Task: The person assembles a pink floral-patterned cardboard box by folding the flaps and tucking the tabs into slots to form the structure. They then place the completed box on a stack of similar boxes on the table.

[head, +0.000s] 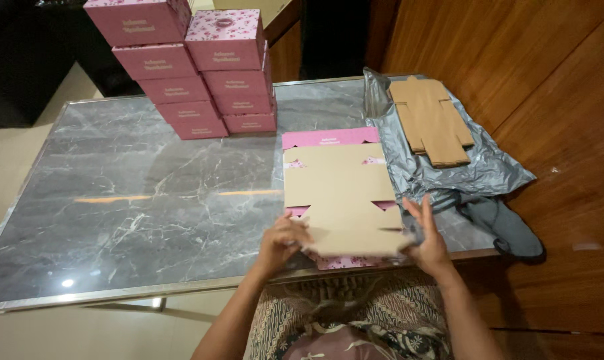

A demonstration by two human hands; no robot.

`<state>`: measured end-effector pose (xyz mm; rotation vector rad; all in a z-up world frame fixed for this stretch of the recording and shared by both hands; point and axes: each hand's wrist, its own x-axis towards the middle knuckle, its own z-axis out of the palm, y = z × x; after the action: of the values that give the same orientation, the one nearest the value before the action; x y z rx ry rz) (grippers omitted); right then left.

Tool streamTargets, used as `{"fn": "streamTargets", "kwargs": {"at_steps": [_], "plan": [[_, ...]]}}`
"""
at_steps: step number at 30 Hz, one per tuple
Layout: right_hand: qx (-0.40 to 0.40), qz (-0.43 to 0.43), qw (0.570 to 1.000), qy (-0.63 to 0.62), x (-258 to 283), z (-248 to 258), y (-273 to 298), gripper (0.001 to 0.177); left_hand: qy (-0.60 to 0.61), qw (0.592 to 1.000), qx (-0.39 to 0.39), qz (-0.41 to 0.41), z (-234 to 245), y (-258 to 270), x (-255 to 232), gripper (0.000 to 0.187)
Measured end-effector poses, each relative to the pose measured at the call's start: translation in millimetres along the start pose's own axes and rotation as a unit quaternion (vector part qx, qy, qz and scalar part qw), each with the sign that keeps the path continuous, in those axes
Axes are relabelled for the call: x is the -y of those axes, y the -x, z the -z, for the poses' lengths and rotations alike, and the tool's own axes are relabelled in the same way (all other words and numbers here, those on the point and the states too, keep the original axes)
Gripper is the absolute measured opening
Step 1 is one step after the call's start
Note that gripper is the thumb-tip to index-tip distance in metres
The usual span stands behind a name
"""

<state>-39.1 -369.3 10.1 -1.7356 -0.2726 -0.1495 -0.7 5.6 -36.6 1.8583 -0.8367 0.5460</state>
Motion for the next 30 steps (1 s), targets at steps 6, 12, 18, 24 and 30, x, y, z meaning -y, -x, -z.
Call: {"fn": "streamTargets", "kwargs": {"at_steps": [6, 12, 18, 24, 30], "plan": [[0.056, 0.257, 0.907, 0.329, -21, 7, 7, 0.047, 0.132, 0.991, 0.005, -0.012, -8, 38, -36, 0.016], [0.085, 0.274, 0.883, 0.371, -14, 4, 20, 0.027, 0.087, 0.994, 0.062, 0.016, 20, 24, -53, 0.044], [0.044, 0.198, 0.926, 0.317, -30, 18, 30, 0.007, -0.182, 0.942, 0.269, 0.081, 84, -6, -56, 0.121], [0.026, 0.153, 0.958, 0.242, -27, 9, 14, 0.006, -0.070, 0.927, 0.318, 0.184, 59, -5, -40, 0.047], [-0.007, -0.133, 0.980, 0.146, -10, -12, -25, 0.022, 0.008, 0.948, 0.202, 0.248, 26, -7, -34, 0.027]]}}
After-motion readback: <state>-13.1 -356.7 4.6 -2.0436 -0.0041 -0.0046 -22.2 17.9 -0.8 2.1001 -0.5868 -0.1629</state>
